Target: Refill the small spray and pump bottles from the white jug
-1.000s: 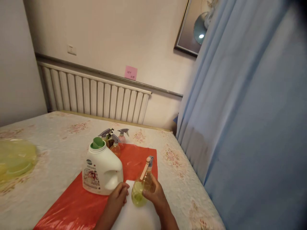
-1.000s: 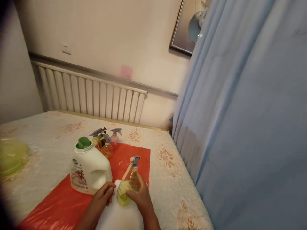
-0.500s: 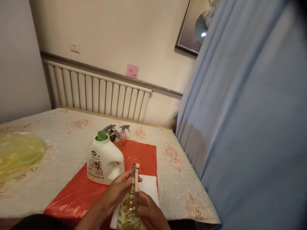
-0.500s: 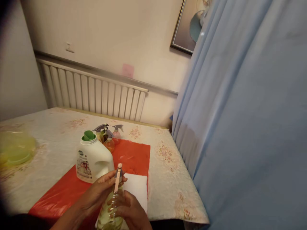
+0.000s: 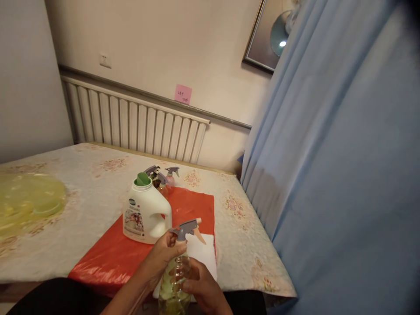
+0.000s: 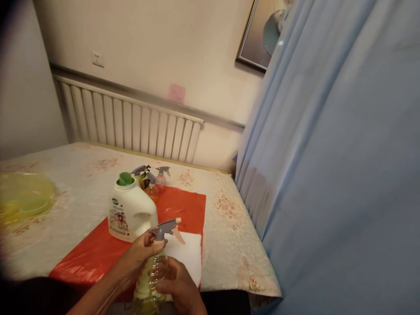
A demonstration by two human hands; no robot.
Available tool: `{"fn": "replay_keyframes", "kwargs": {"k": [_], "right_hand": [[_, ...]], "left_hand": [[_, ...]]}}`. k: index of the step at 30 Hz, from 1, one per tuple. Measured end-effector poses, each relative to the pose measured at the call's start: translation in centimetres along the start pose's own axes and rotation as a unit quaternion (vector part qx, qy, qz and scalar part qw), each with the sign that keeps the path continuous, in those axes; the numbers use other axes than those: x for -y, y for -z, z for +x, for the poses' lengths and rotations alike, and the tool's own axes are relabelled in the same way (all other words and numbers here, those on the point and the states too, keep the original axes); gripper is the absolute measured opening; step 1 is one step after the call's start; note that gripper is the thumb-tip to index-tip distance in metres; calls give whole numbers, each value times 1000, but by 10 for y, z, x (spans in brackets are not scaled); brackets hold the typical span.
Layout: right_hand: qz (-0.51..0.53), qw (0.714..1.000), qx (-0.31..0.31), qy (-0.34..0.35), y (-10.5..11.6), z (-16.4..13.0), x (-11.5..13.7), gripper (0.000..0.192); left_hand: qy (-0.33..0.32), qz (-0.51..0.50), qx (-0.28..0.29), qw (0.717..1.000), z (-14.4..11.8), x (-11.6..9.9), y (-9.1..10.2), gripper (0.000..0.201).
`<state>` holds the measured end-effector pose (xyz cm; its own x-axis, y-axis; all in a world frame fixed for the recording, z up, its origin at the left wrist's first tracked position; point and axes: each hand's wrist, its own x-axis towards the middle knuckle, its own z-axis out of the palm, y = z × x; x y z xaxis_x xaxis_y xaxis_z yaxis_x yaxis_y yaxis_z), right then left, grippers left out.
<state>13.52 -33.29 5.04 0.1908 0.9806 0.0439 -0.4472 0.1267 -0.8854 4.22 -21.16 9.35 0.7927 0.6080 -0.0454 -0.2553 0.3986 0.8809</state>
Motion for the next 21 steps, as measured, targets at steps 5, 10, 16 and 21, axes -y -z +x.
{"fn": "replay_keyframes", "kwargs": {"k": [5,10,16,21], "right_hand": [[2,1000,-4,1,0,-4,0,66],[-8,1000,-24,-8,6,-6,-6,70],[-33,999,-25,-9,6,-7,-4,71],[-47,999,-21,-12,3,-8,1,71]], "left_hand": [[61,-31,62,996,-6,-3,9,38],[73,-63,99,990,-8,-3,15,27],[51,-68,66,994,-5,1,10,38],[41,-60,73,995,-8,-3,12,42]]}}
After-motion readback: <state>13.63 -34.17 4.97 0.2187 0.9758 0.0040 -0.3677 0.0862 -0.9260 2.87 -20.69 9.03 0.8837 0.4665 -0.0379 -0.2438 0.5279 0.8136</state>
